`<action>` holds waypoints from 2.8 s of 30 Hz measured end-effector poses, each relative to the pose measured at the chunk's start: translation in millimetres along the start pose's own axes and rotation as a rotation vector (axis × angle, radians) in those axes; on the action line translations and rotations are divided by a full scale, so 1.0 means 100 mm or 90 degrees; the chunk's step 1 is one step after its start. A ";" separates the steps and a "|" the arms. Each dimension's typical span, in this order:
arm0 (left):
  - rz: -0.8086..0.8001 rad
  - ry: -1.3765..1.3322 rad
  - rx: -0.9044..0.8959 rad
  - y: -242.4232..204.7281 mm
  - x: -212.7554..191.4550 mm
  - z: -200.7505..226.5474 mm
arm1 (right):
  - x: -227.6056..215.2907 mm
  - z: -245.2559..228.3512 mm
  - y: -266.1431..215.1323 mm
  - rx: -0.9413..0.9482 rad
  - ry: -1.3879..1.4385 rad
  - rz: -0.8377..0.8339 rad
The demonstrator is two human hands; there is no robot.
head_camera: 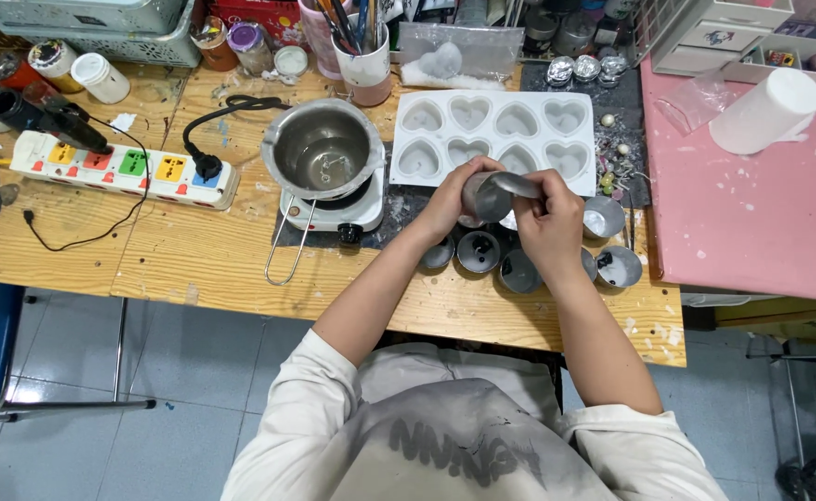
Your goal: Scraping grey wax from a small metal cup into another container using a spoon.
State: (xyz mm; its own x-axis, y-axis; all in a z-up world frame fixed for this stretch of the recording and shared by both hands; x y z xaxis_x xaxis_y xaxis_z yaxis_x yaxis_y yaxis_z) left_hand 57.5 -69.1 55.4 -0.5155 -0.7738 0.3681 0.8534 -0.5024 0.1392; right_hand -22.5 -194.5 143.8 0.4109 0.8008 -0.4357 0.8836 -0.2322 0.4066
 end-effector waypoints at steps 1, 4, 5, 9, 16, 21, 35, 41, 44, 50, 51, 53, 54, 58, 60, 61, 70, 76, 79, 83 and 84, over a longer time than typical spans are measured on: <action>0.000 -0.001 -0.002 -0.01 -0.04 -0.06 | 0.02 0.01 -0.01 0.002 0.000 0.000; -0.006 0.005 -0.139 -0.02 -0.21 -0.54 | 0.01 -0.03 -0.01 -0.032 -0.031 0.021; -0.036 -0.034 -0.151 -0.01 -0.26 -0.73 | 0.02 -0.05 -0.01 -0.046 -0.059 0.016; -0.039 -0.110 -0.119 0.00 -0.25 -0.67 | 0.00 -0.23 0.00 -0.127 -0.073 -0.004; 0.021 -0.192 0.028 -0.09 -0.09 -0.04 | -0.25 -0.67 0.06 -0.034 -0.101 -0.076; 0.027 -0.157 0.173 -0.06 -0.12 0.10 | -0.11 -1.12 -0.03 -0.106 -0.442 -0.080; 0.103 -0.183 0.284 -0.11 -0.27 0.07 | 0.63 -0.79 0.03 -0.171 -0.726 -0.145; 0.106 -0.149 0.276 -0.10 -0.35 -0.03 | 0.70 -0.82 0.05 -0.161 -0.690 -0.235; 0.085 -0.125 0.258 -0.06 -0.35 -0.08 | 0.69 -0.79 0.06 -0.158 -0.676 -0.264; 0.051 -0.114 0.154 -0.01 -0.31 -0.16 | 0.69 -0.71 -0.02 -0.174 -0.691 -0.277; 0.038 -0.120 0.120 0.00 -0.31 -0.21 | 0.71 -0.70 -0.05 -0.193 -0.698 -0.278; 0.030 -0.127 0.090 0.02 -0.32 -0.23 | 0.73 -0.68 -0.06 -0.191 -0.695 -0.268; 0.028 -0.137 0.063 0.02 -0.32 -0.27 | 0.75 -0.66 -0.07 -0.194 -0.693 -0.264; 0.078 -0.141 -0.035 -0.02 -0.42 -0.33 | 0.78 -0.73 -0.11 -0.225 -0.740 -0.232; 0.126 -0.067 -0.154 -0.09 -0.49 -0.41 | 0.81 -0.72 -0.15 -0.263 -0.786 -0.243; 0.125 -0.068 -0.154 -0.09 -0.48 -0.40 | 0.81 -0.70 -0.16 -0.262 -0.788 -0.244; 0.080 0.012 -0.271 -0.19 -0.51 -0.57 | 0.78 -0.81 -0.26 -0.345 -0.824 -0.289; 0.073 0.062 -0.283 -0.22 -0.42 -0.43 | 0.74 -0.66 -0.27 -0.302 -0.718 -0.341; 0.094 0.084 -0.281 -0.16 -0.57 -0.70 | 0.74 -0.52 -0.22 -0.243 -0.701 -0.365; 0.140 0.188 -0.042 0.08 -0.76 -0.70 | 0.74 -0.41 0.01 -0.151 -0.603 -0.381; 0.163 0.260 0.068 0.08 -0.77 -0.48 | 0.74 -0.39 0.07 -0.080 -0.573 -0.406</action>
State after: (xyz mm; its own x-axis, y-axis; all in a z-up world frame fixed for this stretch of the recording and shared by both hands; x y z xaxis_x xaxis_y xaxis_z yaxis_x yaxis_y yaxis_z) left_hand 100.0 -32.1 -16.2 -0.2579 -0.9661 0.0150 0.9487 -0.2503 0.1933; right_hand 5.9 -115.5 145.4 -0.0534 0.0486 -0.9974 0.9830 0.1784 -0.0440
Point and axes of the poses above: each hand's wrist, its own y-axis towards the middle knuckle, its own x-axis out of the palm, z = x × y, the point moved 9 cm from there along y, towards the middle knuckle, and after that the axes turned 9 degrees about x, right-handed, at the moved point
